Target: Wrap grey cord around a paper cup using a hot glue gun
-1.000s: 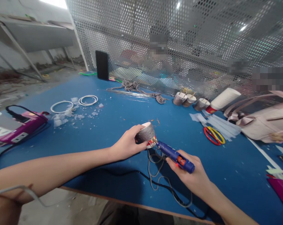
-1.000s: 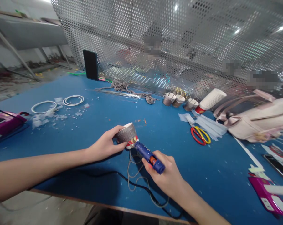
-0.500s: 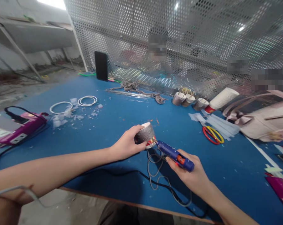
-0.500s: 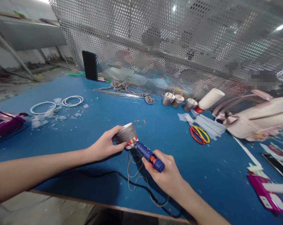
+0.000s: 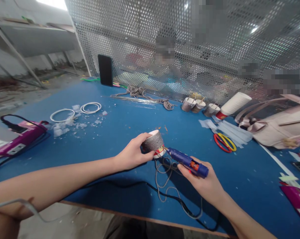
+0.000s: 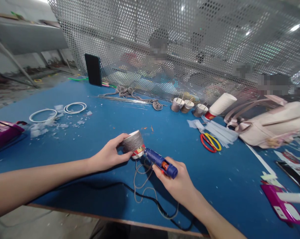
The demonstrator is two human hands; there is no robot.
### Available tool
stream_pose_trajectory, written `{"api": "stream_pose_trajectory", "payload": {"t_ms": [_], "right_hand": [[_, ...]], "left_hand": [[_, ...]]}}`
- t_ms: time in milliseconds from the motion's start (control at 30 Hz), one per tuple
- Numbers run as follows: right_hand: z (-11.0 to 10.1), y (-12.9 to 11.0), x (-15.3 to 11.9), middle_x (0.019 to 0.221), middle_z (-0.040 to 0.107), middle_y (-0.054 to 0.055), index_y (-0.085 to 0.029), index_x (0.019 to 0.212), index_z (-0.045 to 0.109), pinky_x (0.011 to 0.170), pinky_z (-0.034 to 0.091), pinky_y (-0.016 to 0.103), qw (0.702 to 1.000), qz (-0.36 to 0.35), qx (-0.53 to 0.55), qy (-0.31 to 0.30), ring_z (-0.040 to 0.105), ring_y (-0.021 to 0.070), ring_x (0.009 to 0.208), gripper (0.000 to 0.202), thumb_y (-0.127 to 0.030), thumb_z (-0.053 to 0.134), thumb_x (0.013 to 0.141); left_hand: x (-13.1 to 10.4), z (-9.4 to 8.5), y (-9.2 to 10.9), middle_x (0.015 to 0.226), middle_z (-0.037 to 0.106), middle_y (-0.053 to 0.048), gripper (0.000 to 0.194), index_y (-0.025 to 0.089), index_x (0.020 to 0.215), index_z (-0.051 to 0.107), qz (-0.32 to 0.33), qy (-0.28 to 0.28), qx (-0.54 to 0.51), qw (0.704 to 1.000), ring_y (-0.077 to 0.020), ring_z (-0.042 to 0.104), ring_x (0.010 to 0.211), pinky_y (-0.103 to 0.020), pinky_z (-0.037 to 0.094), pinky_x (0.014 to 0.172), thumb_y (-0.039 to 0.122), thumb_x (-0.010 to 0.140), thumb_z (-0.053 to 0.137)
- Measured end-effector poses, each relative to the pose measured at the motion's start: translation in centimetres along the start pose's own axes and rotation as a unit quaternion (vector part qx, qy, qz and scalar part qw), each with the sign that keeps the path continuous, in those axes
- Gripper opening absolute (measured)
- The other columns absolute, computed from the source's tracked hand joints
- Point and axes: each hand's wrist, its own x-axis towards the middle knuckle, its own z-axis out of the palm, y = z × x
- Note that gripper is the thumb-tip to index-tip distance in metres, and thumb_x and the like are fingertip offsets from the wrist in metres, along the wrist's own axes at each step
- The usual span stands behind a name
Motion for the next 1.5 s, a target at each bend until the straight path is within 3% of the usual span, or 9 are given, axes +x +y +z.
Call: {"api": "stream_pose_trajectory", "payload": {"t_ms": [367, 733, 1200, 1500], "right_hand": [[0.8, -0.4, -0.6, 0.052, 0.040, -0.006, -0.020, 0.062, 0.046, 0.045, 0.033, 0.022, 0.998, -0.062, -0.031, -0.004, 0.035, 0.0079, 0.044, 0.030, -0.035, 0.059, 0.084], [0.0, -0.5, 0.0, 0.051, 0.043, -0.005, -0.019, 0.062, 0.049, 0.046, 0.035, 0.023, 1.000, 0.013, 0.012, 0.002, 0.037, 0.0091, 0.046, 0.030, -0.039, 0.059, 0.082], [1.2, -0.7, -0.5, 0.053, 0.045, -0.006, -0.021, 0.062, 0.045, 0.045, 0.033, 0.022, 0.993, -0.101, -0.064, -0.013, 0.036, 0.0076, 0.043, 0.028, -0.030, 0.057, 0.085], [0.5, -0.4, -0.5, 0.052, 0.045, -0.005, -0.020, 0.064, 0.049, 0.046, 0.034, 0.023, 0.999, -0.047, -0.019, 0.010, 0.036, 0.0085, 0.045, 0.028, -0.036, 0.059, 0.083]], "left_hand": [[0.0, 0.3, -0.3, 0.092, 0.063, -0.005, 0.029, 0.016, 0.102, 0.056, 0.012, 0.003, -0.001, 1.000, -0.0160, 0.059, 0.079, -0.029, 0.049, 0.073, 0.026, 0.075, 0.059], [0.0, 0.0, 0.1, 0.095, 0.063, -0.006, 0.028, 0.017, 0.100, 0.056, 0.002, 0.006, 0.005, 1.000, -0.0171, 0.059, 0.084, -0.030, 0.049, 0.076, 0.024, 0.073, 0.059], [0.0, 0.5, 0.3, 0.088, 0.062, -0.004, 0.028, 0.017, 0.100, 0.057, -0.013, 0.013, 0.022, 1.000, -0.0160, 0.056, 0.078, -0.028, 0.047, 0.071, 0.026, 0.073, 0.061], [0.0, 0.2, 0.1, 0.091, 0.061, -0.004, 0.027, 0.017, 0.101, 0.056, 0.006, 0.010, 0.002, 1.000, -0.0157, 0.057, 0.080, -0.029, 0.049, 0.074, 0.024, 0.075, 0.058]]}}
